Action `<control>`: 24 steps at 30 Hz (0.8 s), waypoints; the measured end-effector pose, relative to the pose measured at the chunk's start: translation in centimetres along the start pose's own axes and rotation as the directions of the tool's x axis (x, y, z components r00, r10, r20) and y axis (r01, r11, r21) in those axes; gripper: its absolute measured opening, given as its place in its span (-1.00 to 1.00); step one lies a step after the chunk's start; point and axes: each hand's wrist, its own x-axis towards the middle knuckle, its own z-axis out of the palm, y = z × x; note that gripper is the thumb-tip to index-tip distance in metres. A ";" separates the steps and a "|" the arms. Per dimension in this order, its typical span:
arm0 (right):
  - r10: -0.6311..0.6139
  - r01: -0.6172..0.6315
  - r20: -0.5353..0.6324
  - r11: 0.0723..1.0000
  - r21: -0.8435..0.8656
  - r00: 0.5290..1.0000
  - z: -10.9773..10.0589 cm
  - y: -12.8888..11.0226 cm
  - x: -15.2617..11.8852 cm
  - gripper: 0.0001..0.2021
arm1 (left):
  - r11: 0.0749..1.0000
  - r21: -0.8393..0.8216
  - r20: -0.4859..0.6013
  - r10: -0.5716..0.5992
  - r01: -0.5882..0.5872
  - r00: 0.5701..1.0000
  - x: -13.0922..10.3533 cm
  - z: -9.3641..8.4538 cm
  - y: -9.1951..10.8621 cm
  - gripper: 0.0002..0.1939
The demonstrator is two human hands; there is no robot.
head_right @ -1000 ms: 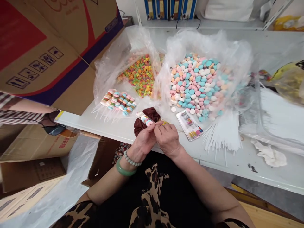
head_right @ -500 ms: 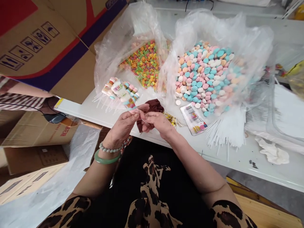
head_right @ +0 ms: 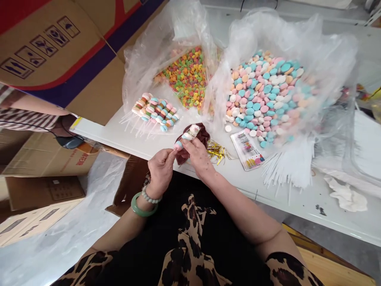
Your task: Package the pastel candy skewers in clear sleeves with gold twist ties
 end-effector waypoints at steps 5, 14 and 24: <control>-0.227 0.273 0.202 0.348 -0.897 0.953 -1.0 3.5 -2.1 -0.86 | 0.928 -0.257 0.038 -0.268 0.268 0.963 1.2 -1.5 -1.2 -0.70; -0.316 0.306 0.202 0.328 -0.894 0.927 -2.4 3.7 -2.5 -0.83 | 0.757 -0.462 0.165 -0.438 0.461 0.884 1.1 -0.7 -0.2 -0.65; -0.678 0.302 0.221 0.002 -0.953 0.701 -2.8 2.1 -2.3 -0.72 | 0.691 -0.469 0.421 -0.372 0.549 0.827 -1.5 4.9 0.8 -0.63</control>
